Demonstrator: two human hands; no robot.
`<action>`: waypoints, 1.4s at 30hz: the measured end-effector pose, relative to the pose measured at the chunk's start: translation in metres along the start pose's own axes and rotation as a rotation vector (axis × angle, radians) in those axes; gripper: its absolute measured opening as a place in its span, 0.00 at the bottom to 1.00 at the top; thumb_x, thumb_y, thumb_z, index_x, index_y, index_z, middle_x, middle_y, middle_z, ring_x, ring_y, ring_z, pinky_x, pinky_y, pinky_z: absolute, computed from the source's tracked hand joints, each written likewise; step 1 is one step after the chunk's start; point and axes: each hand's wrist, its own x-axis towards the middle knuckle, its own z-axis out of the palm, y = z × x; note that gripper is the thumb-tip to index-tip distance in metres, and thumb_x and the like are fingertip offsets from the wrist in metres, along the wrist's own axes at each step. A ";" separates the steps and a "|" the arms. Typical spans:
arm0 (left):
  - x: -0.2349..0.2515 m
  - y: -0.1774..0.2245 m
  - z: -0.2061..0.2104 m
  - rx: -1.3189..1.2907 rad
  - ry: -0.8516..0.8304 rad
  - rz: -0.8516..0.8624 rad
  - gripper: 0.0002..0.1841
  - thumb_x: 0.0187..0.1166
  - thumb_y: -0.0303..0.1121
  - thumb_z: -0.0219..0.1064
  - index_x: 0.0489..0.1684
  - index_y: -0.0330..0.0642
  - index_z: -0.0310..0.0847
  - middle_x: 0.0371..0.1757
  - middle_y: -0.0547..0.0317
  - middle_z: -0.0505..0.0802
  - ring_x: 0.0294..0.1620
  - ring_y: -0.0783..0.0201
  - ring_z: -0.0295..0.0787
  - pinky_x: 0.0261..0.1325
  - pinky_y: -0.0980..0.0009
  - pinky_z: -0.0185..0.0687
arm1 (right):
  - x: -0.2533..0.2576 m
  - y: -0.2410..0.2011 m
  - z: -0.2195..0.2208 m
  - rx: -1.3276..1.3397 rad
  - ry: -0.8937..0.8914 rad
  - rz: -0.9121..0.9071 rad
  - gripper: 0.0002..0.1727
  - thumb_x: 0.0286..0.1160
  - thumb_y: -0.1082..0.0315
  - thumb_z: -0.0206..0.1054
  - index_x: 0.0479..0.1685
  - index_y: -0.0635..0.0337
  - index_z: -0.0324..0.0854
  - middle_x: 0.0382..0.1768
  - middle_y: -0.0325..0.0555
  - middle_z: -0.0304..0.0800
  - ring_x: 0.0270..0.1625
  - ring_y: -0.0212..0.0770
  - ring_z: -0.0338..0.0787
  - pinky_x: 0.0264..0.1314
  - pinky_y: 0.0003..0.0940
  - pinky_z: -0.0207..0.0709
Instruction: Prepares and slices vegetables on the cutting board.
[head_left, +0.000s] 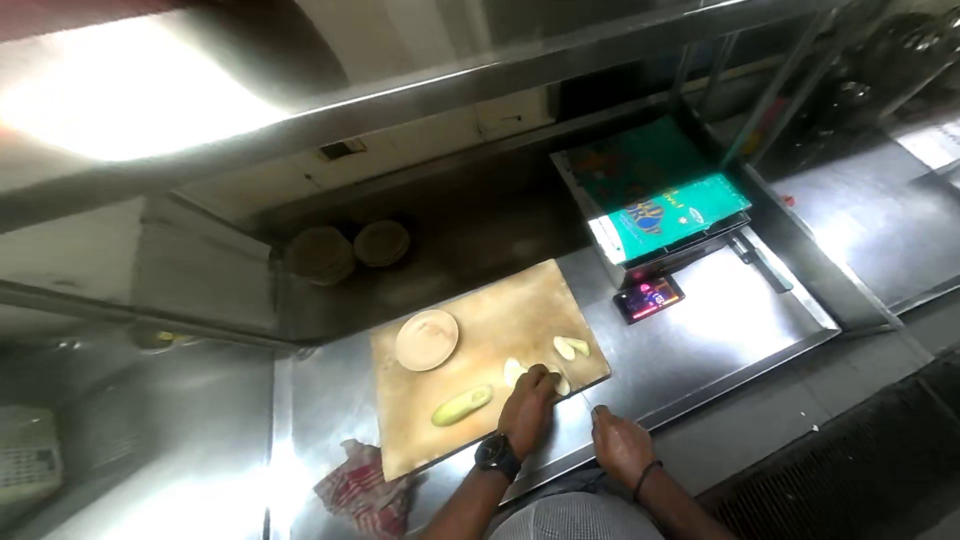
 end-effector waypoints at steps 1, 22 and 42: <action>0.000 0.000 0.000 0.010 -0.005 -0.002 0.16 0.86 0.37 0.58 0.66 0.58 0.86 0.72 0.56 0.84 0.72 0.56 0.83 0.73 0.58 0.82 | -0.003 -0.002 -0.002 -0.010 -0.008 -0.004 0.27 0.92 0.51 0.37 0.72 0.54 0.74 0.53 0.54 0.93 0.56 0.57 0.94 0.55 0.59 0.85; 0.004 0.000 -0.004 0.007 -0.003 0.011 0.14 0.85 0.37 0.61 0.62 0.54 0.88 0.69 0.57 0.86 0.69 0.58 0.84 0.71 0.59 0.83 | -0.004 -0.009 -0.004 -0.038 -0.086 -0.004 0.23 0.92 0.55 0.40 0.71 0.57 0.72 0.52 0.57 0.92 0.56 0.59 0.94 0.56 0.57 0.85; 0.006 -0.001 -0.008 -0.014 -0.019 0.002 0.15 0.84 0.35 0.62 0.65 0.53 0.87 0.70 0.56 0.86 0.71 0.58 0.83 0.73 0.59 0.82 | 0.022 0.000 0.020 0.096 -0.078 -0.001 0.25 0.92 0.53 0.40 0.67 0.57 0.76 0.54 0.57 0.91 0.61 0.58 0.92 0.60 0.58 0.84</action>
